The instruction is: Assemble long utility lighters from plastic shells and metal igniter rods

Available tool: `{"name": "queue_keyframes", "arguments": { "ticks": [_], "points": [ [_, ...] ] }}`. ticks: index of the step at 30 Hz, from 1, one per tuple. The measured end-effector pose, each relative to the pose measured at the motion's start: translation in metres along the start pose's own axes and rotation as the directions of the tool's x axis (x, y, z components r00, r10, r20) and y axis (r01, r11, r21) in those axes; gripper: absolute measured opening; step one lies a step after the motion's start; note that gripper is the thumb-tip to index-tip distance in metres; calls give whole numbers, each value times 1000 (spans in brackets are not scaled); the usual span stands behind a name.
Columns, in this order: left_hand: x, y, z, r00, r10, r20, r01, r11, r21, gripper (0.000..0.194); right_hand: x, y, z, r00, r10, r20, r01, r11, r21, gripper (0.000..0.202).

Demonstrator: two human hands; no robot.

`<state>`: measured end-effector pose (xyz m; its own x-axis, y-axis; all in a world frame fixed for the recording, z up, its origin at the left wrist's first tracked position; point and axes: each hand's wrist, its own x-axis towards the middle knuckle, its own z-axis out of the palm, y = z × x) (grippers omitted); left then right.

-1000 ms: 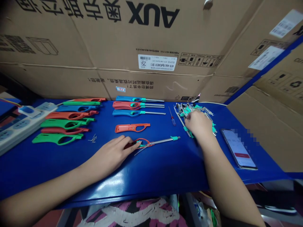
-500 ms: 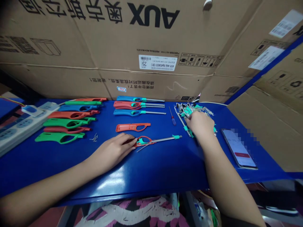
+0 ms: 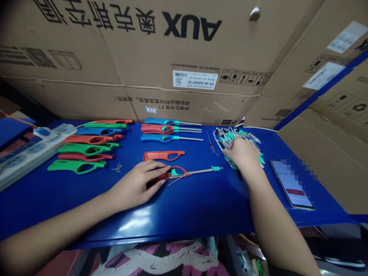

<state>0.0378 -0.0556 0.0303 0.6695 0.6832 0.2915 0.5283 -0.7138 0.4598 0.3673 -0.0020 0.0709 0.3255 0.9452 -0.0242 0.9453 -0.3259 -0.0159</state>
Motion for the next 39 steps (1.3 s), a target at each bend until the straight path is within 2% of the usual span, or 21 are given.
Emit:
{"name": "queue_keyframes", "arguments": {
  "ticks": [2,4,8,11,13,16,19,21,24,26,27,32,35,37,39],
  "points": [
    [1,4,2,996,-40,-84,28,989,-143,37,-9,-9,2,986,-165,-26,167,964,207,14],
    [2,9,5,985,-108,-138,66,959,-277,36,-24,-24,8,922,-378,-81,377,832,407,15],
    [4,15,14,966,-195,-169,114,911,-396,32,-62,-58,27,736,-661,-148,635,597,489,9],
    [5,18,16,969,-192,-153,108,892,-439,22,-82,-74,41,581,-770,-265,759,395,517,6],
    [5,18,15,970,-202,-133,116,871,-477,21,-87,-77,46,514,-789,-335,806,311,504,7],
    [6,16,14,934,-322,-158,178,799,-575,23,-84,-75,47,447,-830,-334,857,290,426,16],
    [6,10,16,879,-452,-151,240,693,-679,30,-78,-70,43,366,-891,-267,923,311,227,19],
    [6,5,18,872,-479,-102,268,640,-720,35,-76,-69,41,310,-926,-215,949,288,126,19],
    [4,1,21,869,-494,-3,314,557,-768,41,-77,-68,41,241,-961,-137,965,223,138,18],
    [2,-1,20,877,-478,38,329,541,-774,39,-77,-68,43,239,-965,-104,955,214,206,20],
    [2,-1,19,882,-470,42,333,556,-762,36,-77,-68,44,260,-960,-100,939,227,259,20],
    [2,0,14,904,-428,-4,334,711,-619,24,-71,-70,51,419,-894,-158,749,242,616,14],
    [5,0,14,919,-393,18,329,742,-584,24,-65,-71,53,505,-850,-153,623,236,746,17],
    [6,-1,15,924,-379,52,329,719,-612,24,-63,-70,52,515,-847,-131,568,222,792,19],
    [7,-1,16,927,-370,64,320,690,-649,23,-62,-70,50,484,-866,-124,562,200,803,20]
  ]
}}
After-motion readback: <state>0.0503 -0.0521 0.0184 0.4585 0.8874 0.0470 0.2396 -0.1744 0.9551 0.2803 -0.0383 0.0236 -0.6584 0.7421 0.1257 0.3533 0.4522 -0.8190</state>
